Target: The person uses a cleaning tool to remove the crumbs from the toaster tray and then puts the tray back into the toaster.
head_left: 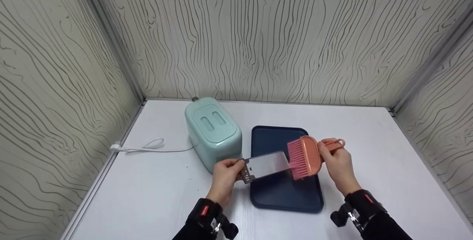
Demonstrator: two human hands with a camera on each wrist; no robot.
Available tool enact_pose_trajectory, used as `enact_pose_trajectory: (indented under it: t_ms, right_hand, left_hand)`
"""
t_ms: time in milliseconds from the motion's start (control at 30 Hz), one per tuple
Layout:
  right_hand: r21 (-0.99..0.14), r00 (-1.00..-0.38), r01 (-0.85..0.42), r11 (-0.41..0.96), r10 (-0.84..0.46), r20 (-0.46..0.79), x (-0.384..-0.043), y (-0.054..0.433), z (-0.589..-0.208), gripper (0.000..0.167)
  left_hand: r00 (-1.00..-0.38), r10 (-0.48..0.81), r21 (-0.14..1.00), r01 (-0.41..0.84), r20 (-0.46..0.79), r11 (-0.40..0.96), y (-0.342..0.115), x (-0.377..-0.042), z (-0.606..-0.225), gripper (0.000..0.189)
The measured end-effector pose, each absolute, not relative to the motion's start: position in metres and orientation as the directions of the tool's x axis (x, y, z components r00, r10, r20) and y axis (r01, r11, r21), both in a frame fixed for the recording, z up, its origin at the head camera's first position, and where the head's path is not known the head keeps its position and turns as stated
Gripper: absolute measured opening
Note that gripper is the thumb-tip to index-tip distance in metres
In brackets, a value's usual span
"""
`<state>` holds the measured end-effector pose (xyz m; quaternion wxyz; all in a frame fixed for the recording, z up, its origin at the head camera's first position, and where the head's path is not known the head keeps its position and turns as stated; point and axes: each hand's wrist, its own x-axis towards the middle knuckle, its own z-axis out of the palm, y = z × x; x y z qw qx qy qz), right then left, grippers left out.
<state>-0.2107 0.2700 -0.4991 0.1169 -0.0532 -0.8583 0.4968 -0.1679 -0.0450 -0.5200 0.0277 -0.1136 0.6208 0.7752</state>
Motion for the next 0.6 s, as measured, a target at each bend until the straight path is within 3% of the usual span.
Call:
enact_pose_trajectory:
  t_ms: [600]
  right_hand:
    - [-0.951,-0.953,0.021,0.309,0.292,0.074,-0.2104,0.2691,-0.4931,0.04]
  left_hand:
    - [-0.973,-0.107,0.957,-0.174,-0.203,-0.233,-0.0449,-0.1679,-0.5227,0.021]
